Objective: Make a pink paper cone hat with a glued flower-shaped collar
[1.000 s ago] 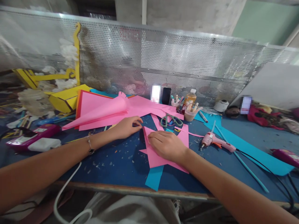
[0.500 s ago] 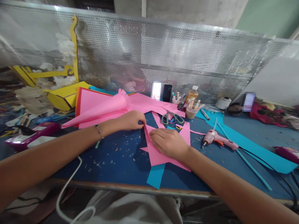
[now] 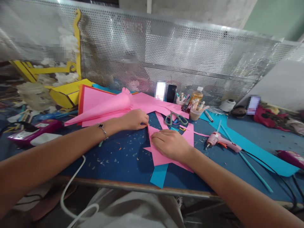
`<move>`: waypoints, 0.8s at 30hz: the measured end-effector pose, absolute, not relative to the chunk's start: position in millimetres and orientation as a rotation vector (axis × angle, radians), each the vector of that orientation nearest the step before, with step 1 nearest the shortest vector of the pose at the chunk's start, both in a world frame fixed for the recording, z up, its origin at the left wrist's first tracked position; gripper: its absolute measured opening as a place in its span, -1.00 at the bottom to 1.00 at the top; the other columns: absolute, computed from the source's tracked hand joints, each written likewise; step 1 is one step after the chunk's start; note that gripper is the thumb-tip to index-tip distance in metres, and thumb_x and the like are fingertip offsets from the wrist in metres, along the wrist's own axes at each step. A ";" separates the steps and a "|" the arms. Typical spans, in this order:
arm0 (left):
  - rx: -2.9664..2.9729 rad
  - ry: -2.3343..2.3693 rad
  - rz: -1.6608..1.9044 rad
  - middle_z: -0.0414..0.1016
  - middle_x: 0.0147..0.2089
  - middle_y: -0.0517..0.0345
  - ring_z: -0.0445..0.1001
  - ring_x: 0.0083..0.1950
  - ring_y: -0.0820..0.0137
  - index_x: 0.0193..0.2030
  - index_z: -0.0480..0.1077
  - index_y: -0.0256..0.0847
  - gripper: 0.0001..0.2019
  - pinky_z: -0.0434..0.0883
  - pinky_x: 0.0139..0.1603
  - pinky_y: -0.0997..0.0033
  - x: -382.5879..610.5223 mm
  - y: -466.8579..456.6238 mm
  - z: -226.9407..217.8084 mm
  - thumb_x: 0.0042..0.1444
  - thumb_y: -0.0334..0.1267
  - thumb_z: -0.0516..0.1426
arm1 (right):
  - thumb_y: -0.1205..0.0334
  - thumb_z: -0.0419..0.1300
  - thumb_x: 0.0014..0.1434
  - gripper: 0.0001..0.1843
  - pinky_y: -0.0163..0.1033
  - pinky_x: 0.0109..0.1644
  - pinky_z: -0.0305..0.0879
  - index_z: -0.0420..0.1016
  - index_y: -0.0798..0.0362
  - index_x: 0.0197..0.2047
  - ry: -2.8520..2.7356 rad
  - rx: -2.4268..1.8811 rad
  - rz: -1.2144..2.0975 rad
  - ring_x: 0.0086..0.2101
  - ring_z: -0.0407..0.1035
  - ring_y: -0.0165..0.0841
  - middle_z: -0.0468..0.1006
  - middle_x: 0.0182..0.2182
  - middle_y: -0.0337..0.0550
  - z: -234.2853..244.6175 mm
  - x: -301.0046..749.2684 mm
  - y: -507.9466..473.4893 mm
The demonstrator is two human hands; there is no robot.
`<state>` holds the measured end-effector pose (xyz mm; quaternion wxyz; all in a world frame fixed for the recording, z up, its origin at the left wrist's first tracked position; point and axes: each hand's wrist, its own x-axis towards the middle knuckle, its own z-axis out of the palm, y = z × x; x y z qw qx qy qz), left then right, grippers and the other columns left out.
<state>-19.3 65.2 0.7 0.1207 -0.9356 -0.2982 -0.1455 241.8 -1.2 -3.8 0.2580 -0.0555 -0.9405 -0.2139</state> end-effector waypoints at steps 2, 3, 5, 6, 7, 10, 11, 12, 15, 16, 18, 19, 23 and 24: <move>-2.733 -0.826 -0.389 0.68 -0.22 0.12 0.56 -0.20 0.32 -0.26 0.66 -0.11 -0.80 0.37 -0.13 0.29 -21.3 63.9 2.2 0.18 -0.41 0.18 | 0.41 0.06 0.44 -0.75 -0.15 -0.02 0.58 0.57 0.09 -0.17 -2.556 -0.153 -0.589 -0.18 0.63 -0.26 0.74 -0.16 -0.05 -3.6 240.9 -1.4; -2.733 -0.807 -0.371 0.68 -0.20 0.12 0.57 -0.19 0.31 -0.24 0.66 -0.10 -0.79 0.37 -0.12 0.28 -22.5 63.0 2.7 0.18 -0.42 0.18 | 0.41 0.07 0.44 -0.76 -0.16 -0.03 0.58 0.57 0.09 -0.17 -2.554 -0.149 -0.588 -0.18 0.63 -0.26 0.74 -0.17 -0.05 -3.6 240.4 -1.4; -2.730 -0.782 -0.344 0.68 -0.18 0.11 0.57 -0.16 0.30 -0.19 0.67 -0.09 -0.76 0.37 -0.10 0.27 -25.7 60.5 2.2 0.18 -0.44 0.18 | 0.42 0.08 0.44 -0.78 -0.16 -0.05 0.57 0.56 0.10 -0.16 -2.551 -0.142 -0.581 -0.20 0.63 -0.26 0.74 -0.17 -0.05 -3.7 239.6 -1.6; -2.727 -0.778 -0.334 0.68 -0.17 0.10 0.58 -0.16 0.29 -0.15 0.67 -0.08 -0.74 0.38 -0.10 0.26 -27.5 59.1 1.1 0.19 -0.45 0.18 | 0.42 0.08 0.43 -0.78 -0.16 -0.06 0.56 0.56 0.10 -0.16 -2.554 -0.143 -0.579 -0.20 0.63 -0.27 0.74 -0.17 -0.06 -3.7 239.1 -1.8; -2.725 -0.782 -0.330 0.68 -0.16 0.08 0.58 -0.16 0.29 -0.10 0.67 -0.08 -0.71 0.39 -0.10 0.26 -29.2 57.9 -0.4 0.19 -0.47 0.17 | 0.42 0.08 0.44 -0.78 -0.17 -0.06 0.56 0.56 0.10 -0.17 -2.560 -0.147 -0.582 -0.21 0.63 -0.27 0.74 -0.17 -0.06 -3.7 238.6 -2.1; -2.747 -0.864 -0.418 0.67 -0.11 0.05 0.59 -0.13 0.30 -0.03 0.66 -0.10 -0.64 0.43 -0.08 0.29 -32.7 55.1 -5.9 0.17 -0.53 0.15 | 0.40 0.09 0.44 -0.78 -0.17 -0.07 0.53 0.55 0.09 -0.19 -2.592 -0.178 -0.598 -0.23 0.62 -0.28 0.74 -0.17 -0.07 -3.9 237.4 -3.3; -2.754 -0.903 -0.468 0.67 -0.09 0.04 0.59 -0.11 0.31 -0.03 0.66 -0.11 -0.63 0.45 -0.06 0.31 -33.0 54.5 -7.1 0.16 -0.55 0.14 | 0.40 0.09 0.44 -0.78 -0.17 -0.06 0.53 0.55 0.08 -0.19 -2.604 -0.191 -0.600 -0.24 0.61 -0.28 0.74 -0.18 -0.07 -4.1 237.1 -3.7; -2.755 -0.941 -0.516 0.67 -0.06 0.03 0.60 -0.09 0.32 -0.03 0.66 -0.14 -0.62 0.46 -0.04 0.34 -33.0 54.0 -7.5 0.15 -0.57 0.12 | 0.40 0.10 0.44 -0.79 -0.17 -0.06 0.52 0.55 0.08 -0.19 -2.615 -0.203 -0.599 -0.24 0.61 -0.28 0.73 -0.18 -0.07 -4.2 237.0 -4.0; -2.715 -1.013 -0.617 0.65 0.02 0.00 0.60 -0.01 0.33 0.01 0.62 -0.20 -0.57 0.48 0.03 0.36 -31.0 51.0 -5.0 0.16 -0.61 0.05 | 0.42 0.10 0.43 -0.79 -0.17 -0.04 0.49 0.55 0.09 -0.19 -2.642 -0.219 -0.588 -0.24 0.60 -0.28 0.72 -0.20 -0.06 -4.2 236.7 -4.7; -2.709 -1.018 -0.643 0.65 0.04 0.00 0.60 0.01 0.33 0.03 0.61 -0.21 -0.56 0.49 0.05 0.35 -29.7 49.1 -3.4 0.16 -0.61 0.03 | 0.42 0.10 0.43 -0.79 -0.17 -0.04 0.48 0.55 0.09 -0.19 -2.649 -0.220 -0.584 -0.24 0.59 -0.28 0.72 -0.20 -0.05 -4.0 236.6 -4.9; -2.727 -0.992 -0.659 0.66 0.05 0.03 0.60 0.04 0.33 0.04 0.59 -0.19 -0.55 0.49 0.08 0.34 -26.7 44.3 -0.7 0.16 -0.61 0.03 | 0.43 0.10 0.43 -0.78 -0.17 -0.05 0.47 0.56 0.10 -0.20 -2.660 -0.219 -0.572 -0.26 0.58 -0.28 0.71 -0.22 -0.05 -3.2 236.6 -5.3; -2.750 -0.970 -0.639 0.67 0.04 0.05 0.61 0.03 0.33 0.02 0.60 -0.18 -0.56 0.49 0.07 0.35 -24.9 41.7 0.1 0.15 -0.60 0.03 | 0.43 0.10 0.43 -0.78 -0.17 -0.06 0.47 0.56 0.10 -0.20 -2.665 -0.222 -0.564 -0.27 0.58 -0.28 0.71 -0.22 -0.05 -2.8 236.8 -5.4; -2.791 -0.933 -0.461 0.69 -0.08 0.06 0.62 -0.10 0.31 -0.07 0.61 -0.18 -0.64 0.49 -0.06 0.35 -18.0 33.3 0.0 0.15 -0.55 0.06 | 0.41 0.11 0.43 -0.78 -0.17 -0.07 0.46 0.57 0.09 -0.20 -2.677 -0.249 -0.545 -0.28 0.57 -0.27 0.71 -0.23 -0.05 -2.4 238.6 -4.8; -2.780 -0.935 -0.429 0.69 -0.12 0.06 0.62 -0.13 0.29 -0.10 0.62 -0.19 -0.66 0.49 -0.10 0.34 -16.6 31.9 -0.3 0.15 -0.54 0.07 | 0.40 0.10 0.43 -0.78 -0.17 -0.08 0.46 0.57 0.09 -0.20 -2.680 -0.260 -0.542 -0.27 0.57 -0.27 0.71 -0.23 -0.05 -2.8 239.1 -4.4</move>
